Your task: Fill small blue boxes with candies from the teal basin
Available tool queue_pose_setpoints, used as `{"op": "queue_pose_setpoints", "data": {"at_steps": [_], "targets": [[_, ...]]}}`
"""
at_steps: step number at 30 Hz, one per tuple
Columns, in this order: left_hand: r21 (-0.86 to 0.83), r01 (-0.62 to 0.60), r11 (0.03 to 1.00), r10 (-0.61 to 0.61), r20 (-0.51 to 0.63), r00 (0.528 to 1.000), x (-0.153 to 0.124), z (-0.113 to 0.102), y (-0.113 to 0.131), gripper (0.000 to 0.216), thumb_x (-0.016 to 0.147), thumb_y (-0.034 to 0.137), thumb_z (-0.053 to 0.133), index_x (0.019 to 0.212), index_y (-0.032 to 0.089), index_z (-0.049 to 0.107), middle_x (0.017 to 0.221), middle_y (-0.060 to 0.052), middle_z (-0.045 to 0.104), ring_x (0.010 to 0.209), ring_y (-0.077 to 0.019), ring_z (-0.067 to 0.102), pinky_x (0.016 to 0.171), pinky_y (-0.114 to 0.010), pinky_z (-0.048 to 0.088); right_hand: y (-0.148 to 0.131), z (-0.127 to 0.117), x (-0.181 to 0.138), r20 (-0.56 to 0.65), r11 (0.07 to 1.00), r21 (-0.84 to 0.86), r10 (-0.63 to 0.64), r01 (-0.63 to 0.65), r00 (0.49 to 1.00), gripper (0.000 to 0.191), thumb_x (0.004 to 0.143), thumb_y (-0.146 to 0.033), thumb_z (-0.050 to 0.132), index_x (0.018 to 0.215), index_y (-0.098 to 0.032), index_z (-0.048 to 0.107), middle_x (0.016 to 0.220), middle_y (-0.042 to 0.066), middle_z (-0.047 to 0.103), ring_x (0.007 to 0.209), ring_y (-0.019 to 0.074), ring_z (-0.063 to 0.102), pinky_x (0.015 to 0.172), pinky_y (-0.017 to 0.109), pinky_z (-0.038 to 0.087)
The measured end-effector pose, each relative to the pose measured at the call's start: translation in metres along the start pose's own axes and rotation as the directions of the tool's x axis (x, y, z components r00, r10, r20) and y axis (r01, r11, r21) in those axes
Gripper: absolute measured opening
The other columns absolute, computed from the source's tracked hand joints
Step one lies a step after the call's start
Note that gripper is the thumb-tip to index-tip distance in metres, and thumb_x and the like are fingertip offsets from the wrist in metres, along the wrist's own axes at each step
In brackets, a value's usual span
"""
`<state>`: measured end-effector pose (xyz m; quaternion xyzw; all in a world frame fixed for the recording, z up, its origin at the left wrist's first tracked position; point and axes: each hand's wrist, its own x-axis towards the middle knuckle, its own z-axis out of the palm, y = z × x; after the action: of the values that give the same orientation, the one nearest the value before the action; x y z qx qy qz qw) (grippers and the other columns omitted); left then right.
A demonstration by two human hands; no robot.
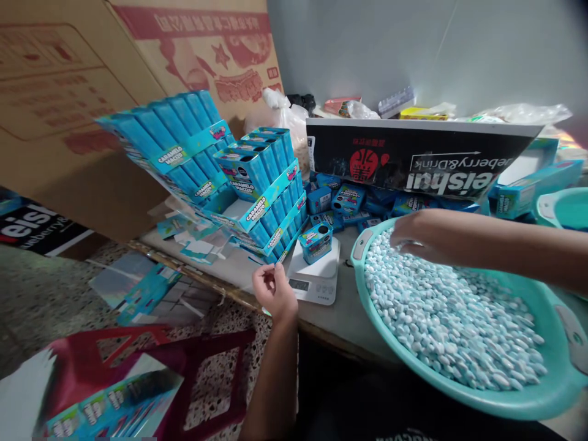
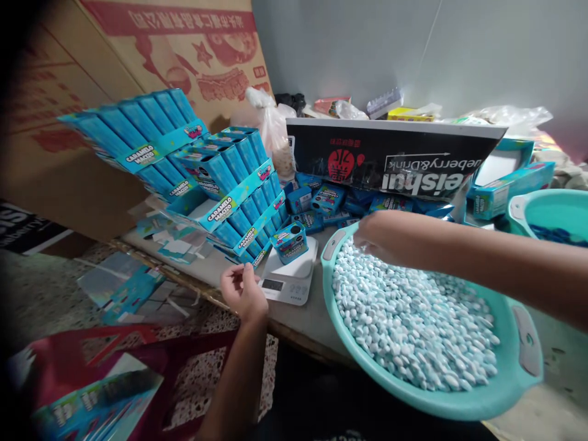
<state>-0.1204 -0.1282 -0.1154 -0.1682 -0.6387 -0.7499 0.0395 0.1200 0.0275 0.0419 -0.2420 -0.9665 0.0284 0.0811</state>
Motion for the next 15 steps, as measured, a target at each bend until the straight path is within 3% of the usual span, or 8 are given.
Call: {"op": "queue_pose_setpoints", "data": {"at_steps": [2,4,9,15], "targets": [[-0.010,0.006,1.000,-0.006,0.014,1.000,-0.001,0.001,0.001,0.020,0.081,0.034,0.066,0.086,0.018,0.056,0.067,0.005,0.054,0.054,-0.0090,0.051,0.059,-0.024,0.043,-0.002,-0.012,0.029,0.132,0.991,-0.001,-0.130,0.131,0.983,0.014,0.085,-0.010,0.063,0.080,-0.020,0.072,0.078,0.002,0.068,0.075,0.0142,0.059,0.075,0.029,0.041],[-0.023,0.009,1.000,-0.009,0.034,0.999,-0.001,0.003,0.000,0.019,0.082,0.034,0.066,0.085,0.019,0.055,0.066,0.005,0.054,0.052,-0.0087,0.050,0.058,-0.024,0.043,-0.010,-0.022,0.061,0.231,0.982,0.008,-0.186,0.189,0.955,0.015,0.086,-0.013,0.060,0.078,-0.019,0.071,0.075,0.002,0.066,0.070,0.0136,0.053,0.068,0.029,0.036],[-0.041,0.009,0.999,-0.006,0.069,0.998,0.000,0.002,-0.001,0.020,0.080,0.035,0.067,0.082,0.019,0.055,0.065,0.005,0.055,0.053,-0.0093,0.052,0.057,-0.023,0.043,-0.037,-0.023,0.123,0.260,0.977,0.107,-0.208,0.186,0.943,0.012,0.084,-0.017,0.061,0.083,-0.017,0.074,0.078,0.001,0.069,0.066,0.0114,0.053,0.065,0.026,0.036],[-0.054,0.026,0.998,-0.022,0.085,0.996,0.000,0.001,-0.001,0.020,0.081,0.034,0.069,0.082,0.018,0.057,0.065,0.005,0.055,0.053,-0.0087,0.052,0.054,-0.022,0.042,-0.045,-0.005,0.148,0.362,0.967,0.118,-0.255,0.227,0.897,0.021,0.080,-0.018,0.067,0.098,-0.016,0.078,0.090,0.003,0.074,0.077,0.0139,0.062,0.069,0.024,0.041]]}}
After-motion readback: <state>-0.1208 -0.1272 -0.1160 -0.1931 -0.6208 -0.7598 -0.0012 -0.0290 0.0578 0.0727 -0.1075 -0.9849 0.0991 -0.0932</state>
